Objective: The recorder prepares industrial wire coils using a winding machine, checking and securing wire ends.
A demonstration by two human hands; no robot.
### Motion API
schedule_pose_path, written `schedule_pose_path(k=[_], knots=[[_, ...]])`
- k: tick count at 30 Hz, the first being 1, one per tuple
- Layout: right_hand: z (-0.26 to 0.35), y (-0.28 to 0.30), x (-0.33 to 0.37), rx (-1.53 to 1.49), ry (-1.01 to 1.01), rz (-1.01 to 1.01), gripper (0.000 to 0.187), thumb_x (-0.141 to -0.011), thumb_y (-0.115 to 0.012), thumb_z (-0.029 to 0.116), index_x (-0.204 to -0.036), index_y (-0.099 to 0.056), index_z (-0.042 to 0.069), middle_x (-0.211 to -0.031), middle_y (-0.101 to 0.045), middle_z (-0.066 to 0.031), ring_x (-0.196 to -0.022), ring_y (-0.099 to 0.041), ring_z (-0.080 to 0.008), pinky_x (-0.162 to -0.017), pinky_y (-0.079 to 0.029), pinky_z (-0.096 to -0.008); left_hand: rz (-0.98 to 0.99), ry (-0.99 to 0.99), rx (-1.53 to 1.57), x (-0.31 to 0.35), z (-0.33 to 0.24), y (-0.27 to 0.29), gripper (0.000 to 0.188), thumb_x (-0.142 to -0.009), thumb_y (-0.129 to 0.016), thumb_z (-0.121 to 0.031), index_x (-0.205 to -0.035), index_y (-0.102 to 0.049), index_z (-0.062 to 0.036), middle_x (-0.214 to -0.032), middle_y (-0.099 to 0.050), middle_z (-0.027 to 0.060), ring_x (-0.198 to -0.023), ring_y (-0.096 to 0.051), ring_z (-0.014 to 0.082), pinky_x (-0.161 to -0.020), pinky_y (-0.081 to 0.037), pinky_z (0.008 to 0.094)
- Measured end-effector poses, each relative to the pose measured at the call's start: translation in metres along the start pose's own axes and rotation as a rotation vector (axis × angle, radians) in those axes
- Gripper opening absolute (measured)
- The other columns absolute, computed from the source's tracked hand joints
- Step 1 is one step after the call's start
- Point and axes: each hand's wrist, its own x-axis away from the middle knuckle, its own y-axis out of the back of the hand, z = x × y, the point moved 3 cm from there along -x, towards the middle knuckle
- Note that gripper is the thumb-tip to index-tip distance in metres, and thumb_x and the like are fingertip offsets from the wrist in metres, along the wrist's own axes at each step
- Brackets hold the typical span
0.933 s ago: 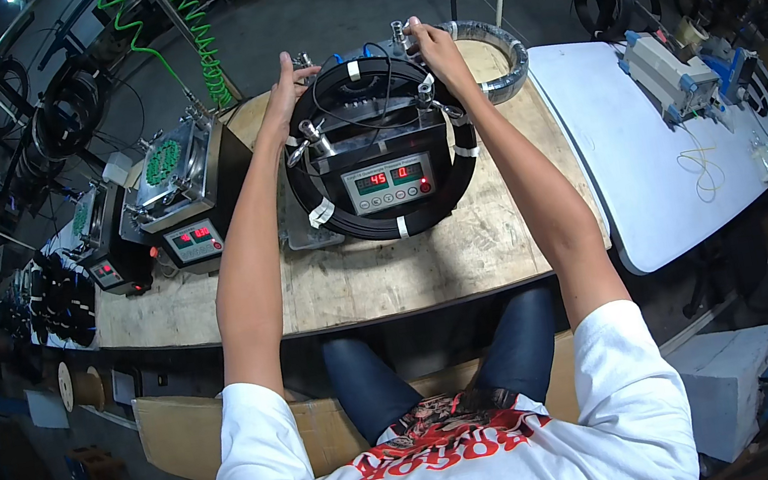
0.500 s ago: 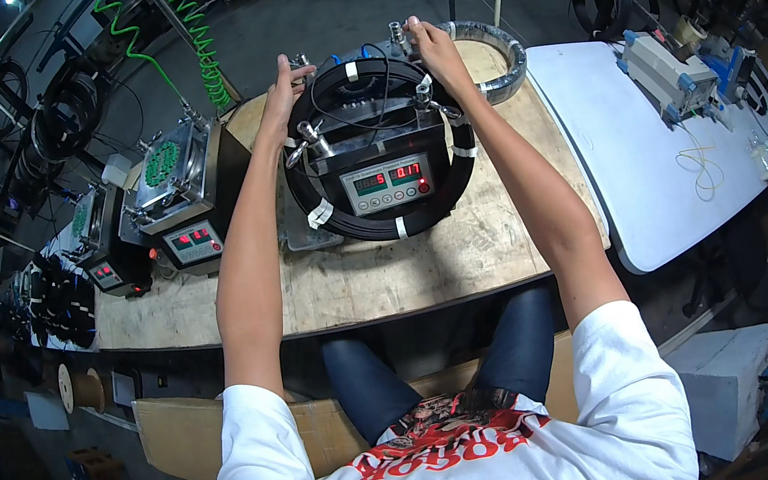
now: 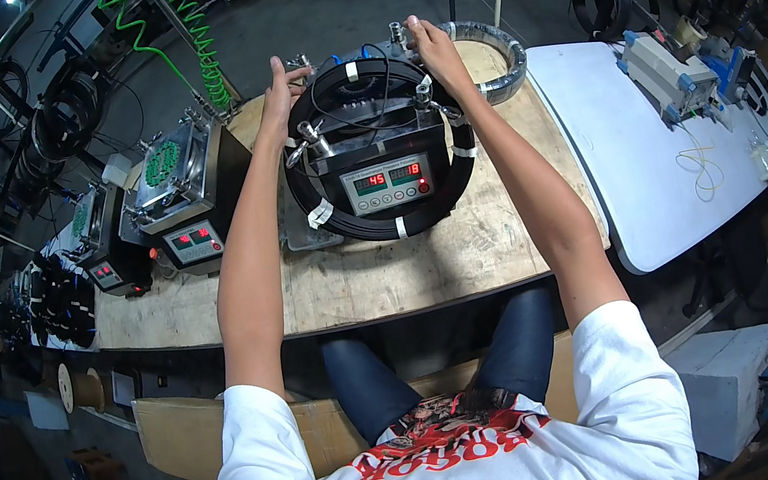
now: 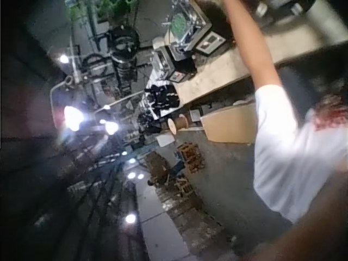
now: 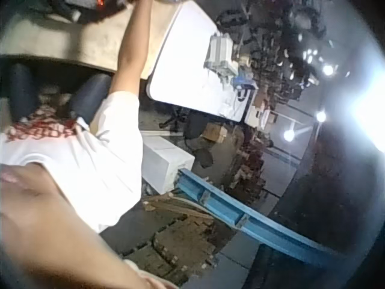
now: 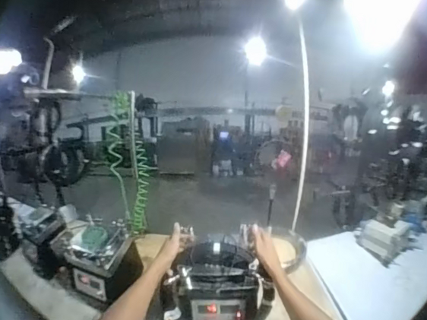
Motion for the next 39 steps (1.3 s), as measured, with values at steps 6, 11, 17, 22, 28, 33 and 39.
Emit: schedule_pose_path(k=[6, 11, 17, 22, 28, 33, 39], knots=[[-0.001, -0.001, 0.001, -0.032, -0.017, -0.017, 0.059, -0.104, -0.043, 0.049, -0.12, -0.063, -0.005, -0.095, -0.066, -0.012, -0.089, -0.06, -0.0189, -0.079, -0.051, -0.0319, -0.001, -0.025, 0.011, 0.013, -0.01, -0.002, 0.087, -0.094, -0.023, -0.077, -0.12, -0.069, -0.0069, -0.099, -0.066, 0.0189, -0.09, -0.063, 0.022, -0.084, -0.05, 0.0312], [-0.009, 0.001, -0.002, -0.141, -0.067, -0.022, 0.06, -0.104, -0.044, 0.049, -0.12, -0.062, -0.005, -0.099, -0.065, -0.0137, -0.092, -0.061, -0.0202, -0.077, -0.053, -0.0331, 0.043, -0.027, 0.038, 0.008, -0.007, -0.004, 0.088, -0.094, -0.023, -0.077, -0.12, -0.068, -0.0055, -0.103, -0.066, 0.0225, -0.095, -0.063, 0.0268, -0.091, -0.049, 0.033], [-0.007, 0.001, -0.003, -0.018, -0.074, -0.009, 0.062, -0.104, -0.043, 0.05, -0.117, -0.062, -0.007, -0.09, -0.065, -0.0112, -0.084, -0.06, -0.018, -0.076, -0.049, -0.0311, 0.024, -0.01, 0.013, 0.006, -0.005, -0.002, 0.088, -0.095, -0.023, -0.076, -0.112, -0.072, -0.0044, -0.09, -0.066, 0.016, -0.089, -0.062, 0.0216, -0.089, -0.048, 0.032], [-0.006, -0.005, -0.003, -0.076, -0.039, -0.005, 0.061, -0.104, -0.043, 0.049, -0.117, -0.062, -0.007, -0.089, -0.065, -0.0102, -0.081, -0.059, -0.0177, -0.077, -0.048, -0.0307, -0.025, -0.009, 0.003, 0.001, -0.001, 0.007, 0.084, -0.096, -0.025, -0.073, -0.11, -0.073, -0.0046, -0.076, -0.063, 0.009, -0.081, -0.06, 0.0162, -0.082, -0.048, 0.0317], [-0.009, 0.001, -0.003, -0.076, -0.03, -0.025, 0.061, -0.104, -0.043, 0.049, -0.12, -0.062, -0.007, -0.095, -0.067, -0.0129, -0.088, -0.062, -0.0209, -0.081, -0.049, -0.032, -0.047, -0.069, -0.016, 0.014, -0.012, -0.005, 0.082, -0.097, -0.027, -0.072, -0.117, -0.07, -0.0046, -0.098, -0.067, 0.0197, -0.093, -0.063, 0.0218, -0.089, -0.048, 0.0328], [0.004, -0.003, 0.004, -0.037, -0.02, -0.02, 0.061, -0.104, -0.042, 0.049, -0.119, -0.062, -0.007, -0.097, -0.067, -0.0133, -0.089, -0.063, -0.0213, -0.081, -0.05, -0.0319, 0.041, -0.04, -0.02, 0.004, -0.002, 0.004, 0.082, -0.097, -0.026, -0.072, -0.12, -0.069, -0.0051, -0.107, -0.065, 0.0243, -0.104, -0.06, 0.0259, -0.099, -0.043, 0.0371], [-0.004, 0.0, -0.001, -0.022, -0.044, 0.006, 0.06, -0.105, -0.042, 0.048, -0.117, -0.063, -0.007, -0.091, -0.065, -0.0096, -0.082, -0.059, -0.0164, -0.075, -0.048, -0.0302, 0.017, -0.014, -0.018, 0.0, 0.0, 0.002, 0.082, -0.098, -0.027, -0.07, -0.112, -0.072, -0.0038, -0.096, -0.065, 0.0182, -0.092, -0.061, 0.0238, -0.097, -0.043, 0.0367]])
